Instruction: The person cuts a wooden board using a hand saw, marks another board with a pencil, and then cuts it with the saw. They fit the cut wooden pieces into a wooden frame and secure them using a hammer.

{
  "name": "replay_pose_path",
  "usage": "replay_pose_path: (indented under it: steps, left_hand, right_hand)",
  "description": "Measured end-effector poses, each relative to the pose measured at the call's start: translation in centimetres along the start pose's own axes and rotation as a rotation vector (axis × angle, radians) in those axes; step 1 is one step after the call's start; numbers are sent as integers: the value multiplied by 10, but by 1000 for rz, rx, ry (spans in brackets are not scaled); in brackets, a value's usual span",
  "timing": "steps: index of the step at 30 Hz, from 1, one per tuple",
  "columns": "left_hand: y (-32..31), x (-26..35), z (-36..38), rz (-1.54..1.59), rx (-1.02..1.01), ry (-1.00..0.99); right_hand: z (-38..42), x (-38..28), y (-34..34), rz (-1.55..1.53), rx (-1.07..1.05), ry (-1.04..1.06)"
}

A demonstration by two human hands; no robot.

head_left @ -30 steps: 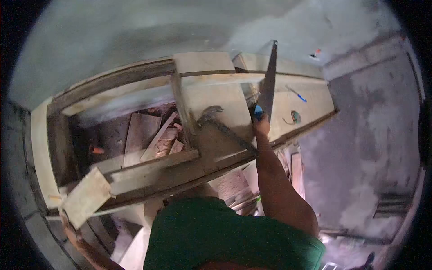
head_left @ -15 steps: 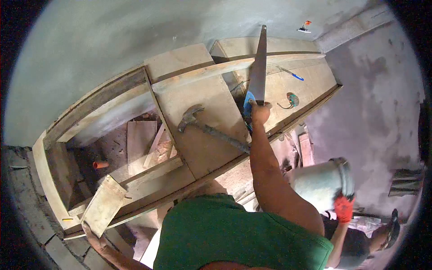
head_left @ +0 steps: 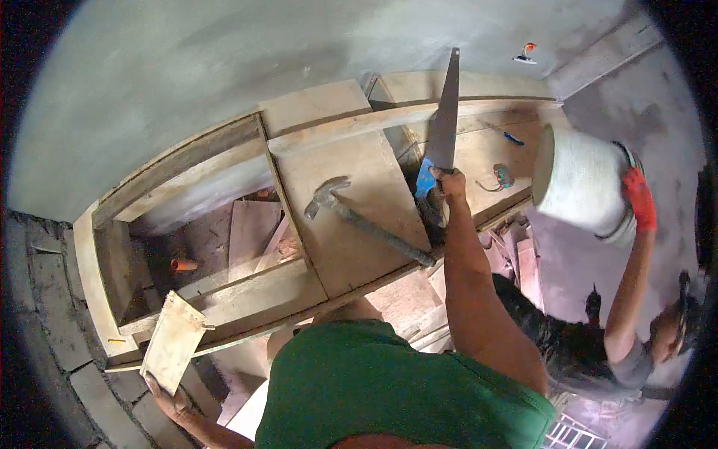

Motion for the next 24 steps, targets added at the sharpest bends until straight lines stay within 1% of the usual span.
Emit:
replay_pose_path:
  steps: [1,2,4,5,6,8,9,10,12,13,14,15,16,17,18,20,21,22,23,24]
  left_hand:
    - [-1,2,1,-15,-1,-3]
    - [-2,3,2,-30,-1,-7]
    - [14,7,10,-156,81,-54]
    - [24,8,14,-202,107,-69]
    - [41,9,13,-145,76,-85]
    - [56,11,11,-127,64,-86]
    - [61,14,12,-118,57,-86]
    - [72,16,7,-186,100,-89]
    - [81,14,-4,-243,144,-132]
    - [50,22,-3,-239,130,-131]
    - [11,36,0,-93,195,25]
    - [-4,42,2,55,267,178]
    - [13,32,-10,-165,52,-90]
    - [-7,38,1,-645,-10,-458]
    - [-20,48,2,-661,-35,-525]
    - [-44,69,8,-689,-78,-662]
    - [-51,72,-11,-289,-69,-191]
    - [-58,74,-27,169,115,218]
    - [-59,82,-32,135,172,200]
    - [-37,62,-57,157,123,164]
  right_hand:
    - [5,-1,-1,-383,-87,1]
    - [0,-4,-2,-386,-84,-4]
    - [-6,-12,3,-389,1,139]
    - [-4,-15,8,-388,1,129]
    - [5,-32,21,-350,1,113]
    - [30,-86,53,-307,9,91]
    - [53,-119,70,-349,-64,103]
    - [75,-147,83,-391,-134,114]
    - [116,-181,97,-242,-282,61]
    - [132,-176,83,-266,-328,-4]
    - [149,-172,69,-287,-372,-72]
    - [167,-168,52,-362,-395,11]
    - [185,-162,36,-192,-307,113]
    - [204,-156,22,-15,-211,199]
    - [213,-147,12,122,-231,270]
    - [228,-134,1,305,-354,371]
    - [233,-133,-2,365,-345,420]
    - [235,-137,-2,385,-275,474]
    - [234,-148,-1,345,-150,546]
    - [233,-160,-1,311,-22,616]
Point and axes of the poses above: each hand's wrist, its own z-axis away from the middle knuckle, its own y-axis out of the back of the hand, x = y × z, the point moved 2 cm from there along -z, towards the middle knuckle, and after that the axes turned 11 degrees about x, right-handed, at the moved point
